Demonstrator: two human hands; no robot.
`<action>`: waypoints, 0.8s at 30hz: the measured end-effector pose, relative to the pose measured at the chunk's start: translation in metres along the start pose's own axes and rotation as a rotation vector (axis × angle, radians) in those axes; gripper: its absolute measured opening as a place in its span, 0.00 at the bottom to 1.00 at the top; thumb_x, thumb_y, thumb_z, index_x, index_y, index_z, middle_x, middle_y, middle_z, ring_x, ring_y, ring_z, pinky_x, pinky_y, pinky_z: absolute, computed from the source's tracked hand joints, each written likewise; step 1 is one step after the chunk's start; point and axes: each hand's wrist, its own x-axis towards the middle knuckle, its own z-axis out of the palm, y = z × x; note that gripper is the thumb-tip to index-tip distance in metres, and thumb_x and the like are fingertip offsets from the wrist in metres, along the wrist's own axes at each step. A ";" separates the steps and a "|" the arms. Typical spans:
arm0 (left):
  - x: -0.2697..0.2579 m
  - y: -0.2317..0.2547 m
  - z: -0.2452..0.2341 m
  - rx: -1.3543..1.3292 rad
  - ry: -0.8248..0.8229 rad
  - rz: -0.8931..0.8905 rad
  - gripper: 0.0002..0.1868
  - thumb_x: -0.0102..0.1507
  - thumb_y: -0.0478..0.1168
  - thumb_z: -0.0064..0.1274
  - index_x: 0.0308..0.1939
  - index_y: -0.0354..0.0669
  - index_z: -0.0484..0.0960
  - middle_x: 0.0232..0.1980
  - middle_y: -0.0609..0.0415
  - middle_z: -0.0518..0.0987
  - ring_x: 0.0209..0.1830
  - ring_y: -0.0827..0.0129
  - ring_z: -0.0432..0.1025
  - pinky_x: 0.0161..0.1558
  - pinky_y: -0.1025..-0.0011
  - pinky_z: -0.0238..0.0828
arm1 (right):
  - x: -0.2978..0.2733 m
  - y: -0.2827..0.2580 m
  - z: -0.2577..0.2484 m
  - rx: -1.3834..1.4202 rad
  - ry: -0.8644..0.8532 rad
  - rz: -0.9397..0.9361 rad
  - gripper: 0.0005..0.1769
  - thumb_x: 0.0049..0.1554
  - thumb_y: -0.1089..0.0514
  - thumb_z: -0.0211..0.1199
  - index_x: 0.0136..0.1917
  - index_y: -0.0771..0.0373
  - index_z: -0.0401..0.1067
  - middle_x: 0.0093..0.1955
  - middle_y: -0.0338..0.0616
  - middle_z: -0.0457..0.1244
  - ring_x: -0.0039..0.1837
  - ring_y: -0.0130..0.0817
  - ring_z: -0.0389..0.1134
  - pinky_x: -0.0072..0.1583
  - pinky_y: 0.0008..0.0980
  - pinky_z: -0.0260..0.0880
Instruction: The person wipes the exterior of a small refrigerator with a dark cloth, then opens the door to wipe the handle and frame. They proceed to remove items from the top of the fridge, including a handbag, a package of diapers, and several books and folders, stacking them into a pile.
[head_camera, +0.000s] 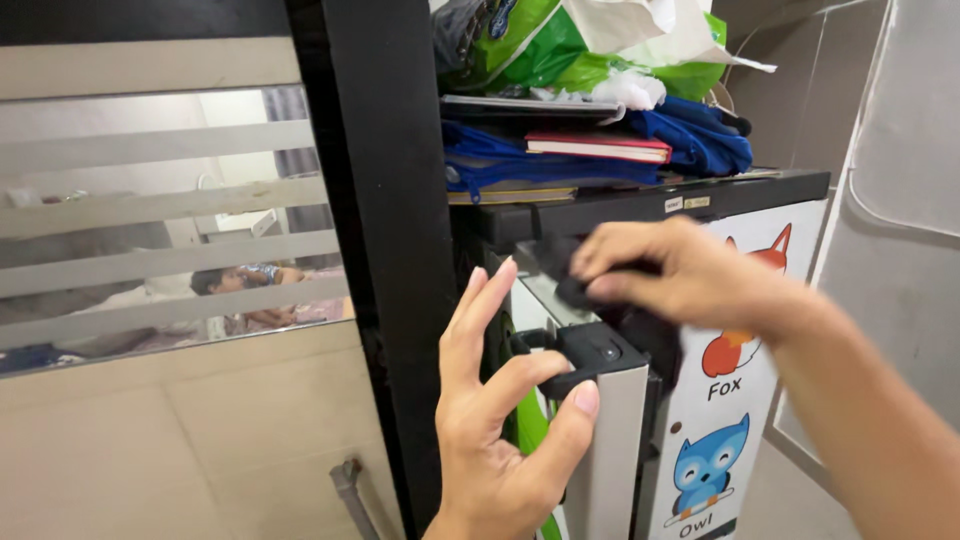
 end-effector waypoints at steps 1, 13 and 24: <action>-0.001 0.000 -0.002 -0.002 -0.009 -0.008 0.07 0.57 0.37 0.62 0.37 0.41 0.85 0.79 0.36 0.66 0.85 0.40 0.55 0.80 0.48 0.48 | 0.000 0.002 -0.007 -0.035 -0.009 0.095 0.09 0.52 0.62 0.66 0.47 0.66 0.78 0.44 0.39 0.74 0.49 0.29 0.74 0.55 0.29 0.73; -0.003 0.004 0.004 -0.045 -0.029 -0.045 0.08 0.59 0.36 0.62 0.41 0.39 0.85 0.75 0.38 0.71 0.83 0.42 0.59 0.78 0.50 0.54 | -0.041 0.028 0.044 0.430 0.248 0.084 0.07 0.59 0.66 0.60 0.49 0.69 0.78 0.61 0.38 0.73 0.59 0.24 0.69 0.63 0.30 0.69; 0.001 0.003 0.035 0.012 -0.045 0.049 0.10 0.60 0.39 0.62 0.44 0.40 0.85 0.74 0.36 0.69 0.77 0.44 0.64 0.76 0.54 0.58 | -0.047 -0.013 -0.005 0.074 0.222 -0.155 0.10 0.61 0.62 0.62 0.55 0.66 0.78 0.63 0.45 0.70 0.62 0.31 0.72 0.62 0.30 0.71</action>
